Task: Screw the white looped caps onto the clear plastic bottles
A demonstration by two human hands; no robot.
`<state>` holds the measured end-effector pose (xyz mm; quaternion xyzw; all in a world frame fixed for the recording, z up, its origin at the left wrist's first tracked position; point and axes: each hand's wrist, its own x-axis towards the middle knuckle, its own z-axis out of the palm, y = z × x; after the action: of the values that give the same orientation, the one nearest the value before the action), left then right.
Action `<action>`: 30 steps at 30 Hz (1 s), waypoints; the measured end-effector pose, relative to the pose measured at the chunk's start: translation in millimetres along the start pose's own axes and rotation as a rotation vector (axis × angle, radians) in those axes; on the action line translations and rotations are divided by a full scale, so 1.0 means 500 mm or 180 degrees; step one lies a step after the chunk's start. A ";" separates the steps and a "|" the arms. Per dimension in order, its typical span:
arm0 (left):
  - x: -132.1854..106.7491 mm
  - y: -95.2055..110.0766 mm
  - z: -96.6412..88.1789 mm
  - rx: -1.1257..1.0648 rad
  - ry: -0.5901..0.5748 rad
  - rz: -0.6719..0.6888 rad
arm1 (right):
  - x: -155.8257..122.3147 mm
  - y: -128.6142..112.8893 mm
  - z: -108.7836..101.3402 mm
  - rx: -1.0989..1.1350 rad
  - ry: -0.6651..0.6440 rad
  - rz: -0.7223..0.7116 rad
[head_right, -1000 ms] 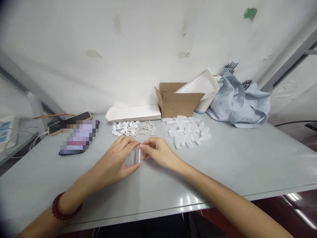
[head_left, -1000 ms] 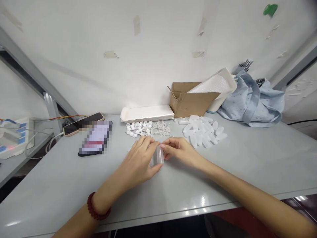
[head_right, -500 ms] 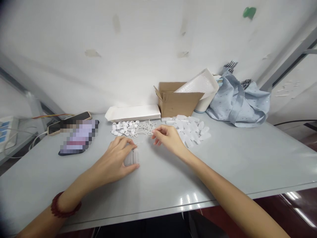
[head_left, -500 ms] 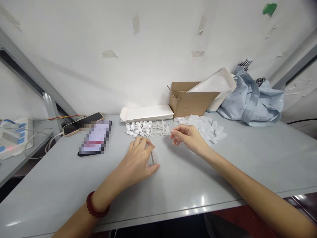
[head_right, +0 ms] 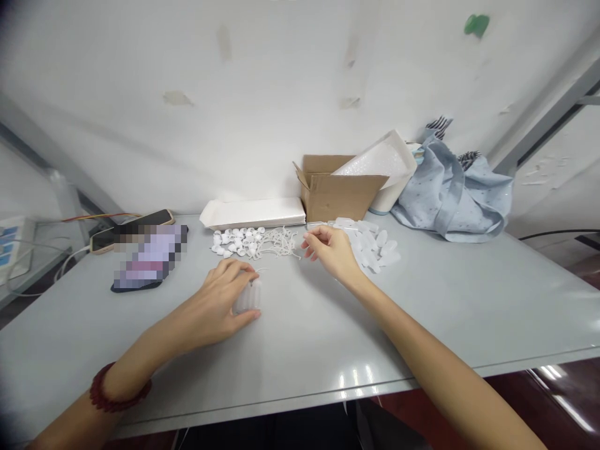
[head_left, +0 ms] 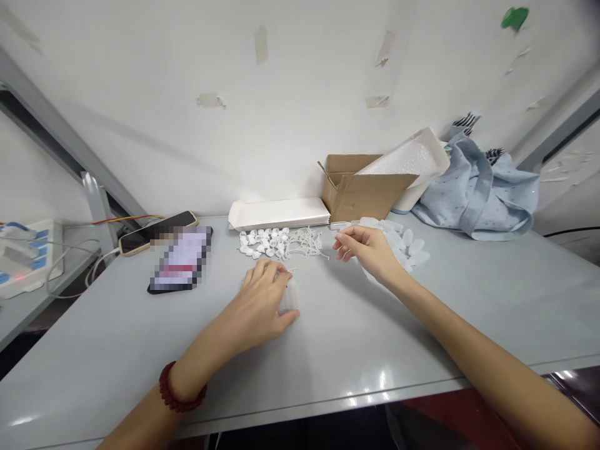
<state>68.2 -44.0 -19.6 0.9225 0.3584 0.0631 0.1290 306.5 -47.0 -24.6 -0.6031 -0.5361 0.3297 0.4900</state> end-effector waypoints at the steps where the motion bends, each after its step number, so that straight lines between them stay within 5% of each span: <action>1: 0.000 0.000 -0.001 -0.0002 -0.0021 -0.0003 | 0.005 0.009 -0.002 -0.0202 0.0099 -0.0115; 5: -0.002 0.000 -0.001 0.0037 -0.0070 0.0019 | 0.033 0.048 -0.013 -0.1810 0.0651 -0.1136; 8: -0.002 -0.001 0.000 0.0088 -0.0068 0.0043 | 0.056 0.069 -0.023 -0.2830 0.0392 -0.1574; 18: -0.004 -0.007 0.005 0.0147 -0.0065 0.0114 | 0.073 0.075 -0.019 -0.3771 -0.0354 -0.0880; 30: -0.002 -0.008 -0.002 0.0146 -0.0111 0.0095 | 0.091 0.081 -0.016 -0.3851 -0.0196 -0.0942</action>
<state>64.5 -41.6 -20.1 0.9314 0.3436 0.0408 0.1131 336.6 -2.5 -54.8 -0.6834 -0.7198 -0.0864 0.0864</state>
